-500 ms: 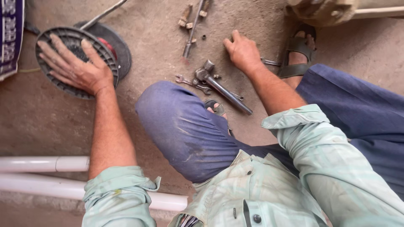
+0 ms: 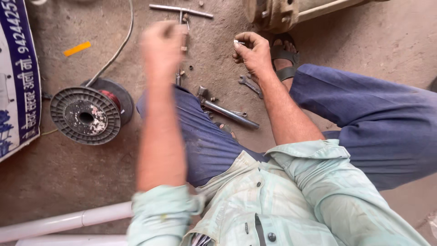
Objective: The person is repairing a motor by tightening bolts with a wrench. They are sitting on the ground and using various tools to work on the motor.
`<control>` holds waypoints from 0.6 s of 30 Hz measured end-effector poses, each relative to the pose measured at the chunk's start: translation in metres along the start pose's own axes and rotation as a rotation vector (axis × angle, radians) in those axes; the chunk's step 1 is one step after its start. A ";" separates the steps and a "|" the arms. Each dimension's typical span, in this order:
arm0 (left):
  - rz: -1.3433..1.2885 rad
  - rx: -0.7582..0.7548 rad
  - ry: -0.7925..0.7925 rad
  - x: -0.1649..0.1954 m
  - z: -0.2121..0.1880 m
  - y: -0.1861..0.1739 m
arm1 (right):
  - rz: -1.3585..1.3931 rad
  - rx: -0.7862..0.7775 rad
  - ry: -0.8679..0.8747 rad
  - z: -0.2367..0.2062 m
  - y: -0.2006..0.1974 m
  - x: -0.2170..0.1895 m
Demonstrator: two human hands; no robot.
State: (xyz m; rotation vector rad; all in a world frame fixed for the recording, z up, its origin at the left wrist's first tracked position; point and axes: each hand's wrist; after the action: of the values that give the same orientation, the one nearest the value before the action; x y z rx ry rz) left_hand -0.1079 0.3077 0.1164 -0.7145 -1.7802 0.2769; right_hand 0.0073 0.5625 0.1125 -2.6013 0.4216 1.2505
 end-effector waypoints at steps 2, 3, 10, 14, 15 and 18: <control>-0.178 -0.198 -0.032 0.048 0.001 0.086 | 0.091 0.002 0.002 0.001 -0.012 -0.005; -0.351 -0.160 -0.083 0.061 -0.009 0.120 | 0.117 0.007 -0.002 0.002 -0.016 -0.005; -0.971 -0.263 -0.399 0.032 -0.037 0.214 | -0.182 -0.023 -0.145 -0.003 -0.045 0.001; -0.896 -0.264 -0.486 0.028 -0.032 0.214 | -0.350 0.024 -0.093 -0.006 -0.046 -0.020; -0.899 -0.169 -0.474 0.029 -0.032 0.213 | -0.457 0.083 -0.042 -0.007 -0.047 -0.032; -0.893 0.051 -0.467 0.032 -0.025 0.207 | -0.846 0.537 -0.891 0.003 -0.057 -0.079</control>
State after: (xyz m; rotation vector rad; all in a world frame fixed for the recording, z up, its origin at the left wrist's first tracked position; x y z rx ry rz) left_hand -0.0229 0.4861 0.0415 0.2493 -2.3363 -0.1343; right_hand -0.0223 0.6290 0.1769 -1.3031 -0.4174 1.4772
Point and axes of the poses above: each hand's wrist, its own z-axis towards the middle knuckle, its own y-axis out of the palm, x = y × z, and after that the axes turned 4 degrees about y, right-handed
